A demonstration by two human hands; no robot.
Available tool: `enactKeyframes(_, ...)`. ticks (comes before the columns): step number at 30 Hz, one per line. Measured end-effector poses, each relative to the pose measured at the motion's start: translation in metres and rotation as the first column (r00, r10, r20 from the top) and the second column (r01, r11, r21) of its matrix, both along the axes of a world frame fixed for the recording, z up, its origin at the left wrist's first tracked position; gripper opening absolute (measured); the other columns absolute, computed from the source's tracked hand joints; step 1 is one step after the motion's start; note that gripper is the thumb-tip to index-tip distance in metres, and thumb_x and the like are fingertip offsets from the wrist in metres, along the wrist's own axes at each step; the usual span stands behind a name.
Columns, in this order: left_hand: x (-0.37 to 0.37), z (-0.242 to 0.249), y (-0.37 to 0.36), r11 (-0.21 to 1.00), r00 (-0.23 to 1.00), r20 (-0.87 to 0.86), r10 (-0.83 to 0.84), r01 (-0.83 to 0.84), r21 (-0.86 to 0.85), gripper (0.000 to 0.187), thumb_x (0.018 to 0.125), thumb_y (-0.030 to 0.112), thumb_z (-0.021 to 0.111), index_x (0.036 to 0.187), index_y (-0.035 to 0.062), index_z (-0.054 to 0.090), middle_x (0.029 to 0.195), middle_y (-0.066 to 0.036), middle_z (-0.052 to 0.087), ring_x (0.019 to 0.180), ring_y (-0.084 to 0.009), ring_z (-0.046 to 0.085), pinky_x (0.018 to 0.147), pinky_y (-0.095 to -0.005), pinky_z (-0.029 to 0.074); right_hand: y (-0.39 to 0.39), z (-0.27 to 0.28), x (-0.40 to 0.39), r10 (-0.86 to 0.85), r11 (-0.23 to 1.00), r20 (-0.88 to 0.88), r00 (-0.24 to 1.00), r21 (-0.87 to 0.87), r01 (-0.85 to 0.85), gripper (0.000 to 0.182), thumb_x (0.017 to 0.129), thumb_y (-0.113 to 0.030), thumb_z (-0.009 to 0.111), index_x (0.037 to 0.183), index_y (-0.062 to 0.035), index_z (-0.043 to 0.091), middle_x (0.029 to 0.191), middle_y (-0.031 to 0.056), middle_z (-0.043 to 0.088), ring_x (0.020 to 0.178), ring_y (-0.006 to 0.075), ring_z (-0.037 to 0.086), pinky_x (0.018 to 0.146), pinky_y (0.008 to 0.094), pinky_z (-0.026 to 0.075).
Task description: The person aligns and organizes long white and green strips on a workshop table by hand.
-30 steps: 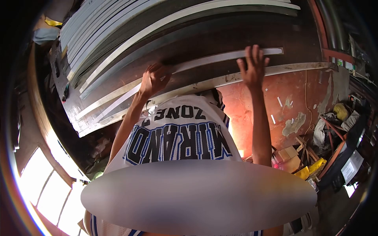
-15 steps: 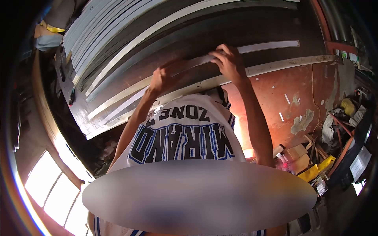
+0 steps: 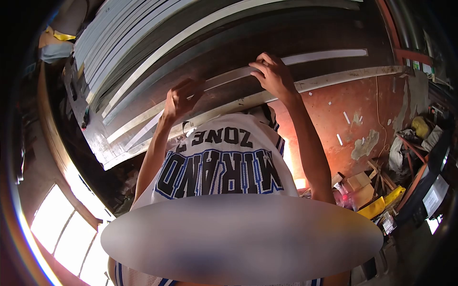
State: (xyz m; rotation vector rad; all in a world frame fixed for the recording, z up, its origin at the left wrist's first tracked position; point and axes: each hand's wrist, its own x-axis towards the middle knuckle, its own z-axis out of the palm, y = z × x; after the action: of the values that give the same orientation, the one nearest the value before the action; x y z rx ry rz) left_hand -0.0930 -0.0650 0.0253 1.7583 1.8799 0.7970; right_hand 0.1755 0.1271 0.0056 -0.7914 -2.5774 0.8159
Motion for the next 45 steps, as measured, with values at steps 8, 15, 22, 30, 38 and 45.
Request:
enactKeyframes(8,0.001,-0.004,-0.002,0.999,1.0,-0.026,0.013,-0.012,0.044,0.034,0.082,0.01,0.08,0.116,0.011,0.075,0.098,-0.011,0.073,0.081,-0.0304,0.073,0.072,-0.0382,0.061,0.002,0.003,-0.003,0.013,0.999,0.015,1.0,0.034,-0.014,0.022,0.085,-0.014,0.079,0.105,-0.008,0.073,0.104,0.0045,0.063,0.094,0.0238,0.065,0.083,0.0371,0.054)
enactKeyframes(15,0.002,-0.008,-0.001,1.0,0.998,-0.067,0.011,-0.009,0.018,0.034,0.083,0.01,0.079,0.117,0.0116,0.075,0.099,-0.011,0.073,0.085,-0.0301,0.072,0.074,-0.0385,0.062,-0.006,0.0,-0.006,-0.004,1.0,0.005,1.0,0.031,0.004,0.022,0.084,-0.011,0.078,0.105,-0.0094,0.073,0.103,0.0037,0.064,0.095,0.0247,0.066,0.082,0.0372,0.055)
enactKeyframes(22,0.002,-0.009,0.0,1.0,0.995,-0.097,0.01,-0.008,0.023,0.035,0.081,0.01,0.08,0.116,0.0122,0.075,0.099,-0.012,0.073,0.087,-0.0312,0.072,0.076,-0.0392,0.062,-0.017,-0.005,-0.015,0.004,1.0,-0.076,0.997,0.023,-0.002,0.022,0.083,-0.01,0.078,0.104,-0.01,0.073,0.102,0.0027,0.065,0.095,0.0239,0.067,0.082,0.0367,0.056)
enactKeyframes(30,0.004,-0.012,0.0,0.999,0.996,-0.08,0.026,-0.023,0.033,0.034,0.082,0.014,0.077,0.116,0.0137,0.074,0.098,-0.01,0.072,0.092,-0.0313,0.07,0.079,-0.0413,0.06,-0.019,-0.006,-0.017,0.008,1.0,-0.051,0.999,0.009,-0.007,0.02,0.085,-0.011,0.077,0.105,-0.0088,0.073,0.104,0.0036,0.064,0.097,0.0239,0.067,0.082,0.0373,0.056)
enactKeyframes(38,0.003,-0.013,0.001,1.0,0.993,-0.118,0.006,-0.003,0.024,0.036,0.081,0.012,0.08,0.117,0.0122,0.075,0.098,-0.012,0.072,0.088,-0.0313,0.071,0.075,-0.0399,0.062,-0.027,-0.007,-0.023,0.012,0.999,-0.057,0.998,-0.032,-0.013,0.022,0.085,-0.013,0.078,0.106,-0.0092,0.073,0.105,0.0032,0.064,0.096,0.0234,0.067,0.082,0.0377,0.056)
enactKeyframes(45,0.007,-0.015,0.002,0.999,0.994,-0.102,0.048,-0.046,0.027,0.032,0.079,0.012,0.075,0.112,0.0135,0.075,0.092,-0.01,0.069,0.089,-0.0317,0.069,0.077,-0.0421,0.059,-0.032,-0.008,-0.031,0.04,0.999,-0.071,0.997,-0.008,-0.041,0.023,0.085,-0.014,0.078,0.107,-0.0094,0.073,0.105,0.0031,0.063,0.095,0.0237,0.067,0.081,0.0379,0.056)
